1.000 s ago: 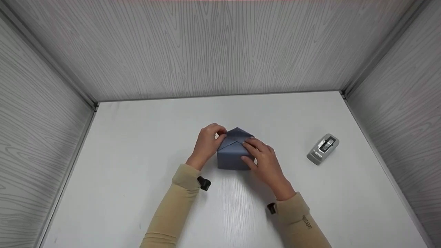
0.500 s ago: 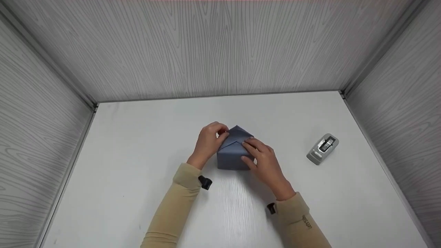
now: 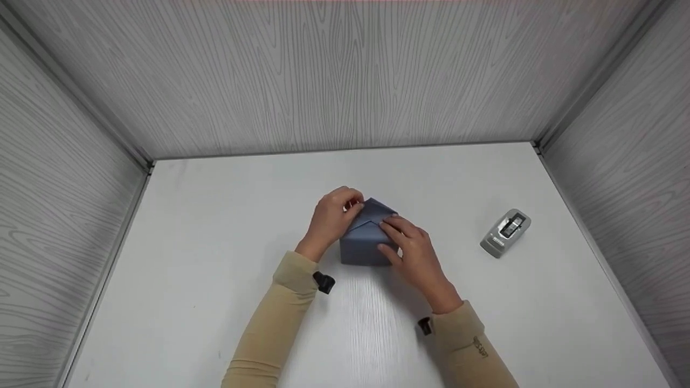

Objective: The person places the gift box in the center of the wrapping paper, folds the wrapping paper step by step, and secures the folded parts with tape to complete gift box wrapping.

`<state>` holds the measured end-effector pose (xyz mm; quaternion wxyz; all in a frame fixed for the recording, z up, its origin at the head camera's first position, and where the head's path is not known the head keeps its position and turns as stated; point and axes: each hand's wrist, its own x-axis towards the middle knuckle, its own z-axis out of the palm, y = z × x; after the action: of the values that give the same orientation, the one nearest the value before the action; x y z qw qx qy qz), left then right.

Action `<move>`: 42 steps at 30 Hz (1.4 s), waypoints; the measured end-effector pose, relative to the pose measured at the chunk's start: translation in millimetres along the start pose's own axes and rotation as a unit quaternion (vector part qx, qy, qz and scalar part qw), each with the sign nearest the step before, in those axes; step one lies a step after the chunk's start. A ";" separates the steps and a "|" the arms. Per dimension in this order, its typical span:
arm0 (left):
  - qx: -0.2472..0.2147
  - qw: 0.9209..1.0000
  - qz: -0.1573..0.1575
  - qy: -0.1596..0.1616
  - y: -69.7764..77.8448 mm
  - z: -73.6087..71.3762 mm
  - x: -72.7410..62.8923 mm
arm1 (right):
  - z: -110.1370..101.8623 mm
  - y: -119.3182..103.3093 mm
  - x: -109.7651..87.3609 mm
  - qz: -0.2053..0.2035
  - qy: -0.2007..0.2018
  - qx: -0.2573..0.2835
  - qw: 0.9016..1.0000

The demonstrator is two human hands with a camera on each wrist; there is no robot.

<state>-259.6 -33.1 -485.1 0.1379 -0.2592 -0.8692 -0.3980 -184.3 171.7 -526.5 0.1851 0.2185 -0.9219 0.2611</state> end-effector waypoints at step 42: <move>0.093 0.985 0.142 0.020 0.1 11.1 -48.8 | -1.1 5.0 -2.1 -0.030 0.075 -0.021 0.996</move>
<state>-219.6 -41.3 -513.9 0.2339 -0.3582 -0.8536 -0.2972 -184.8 176.8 -528.6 0.2664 0.2222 -0.9034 0.2520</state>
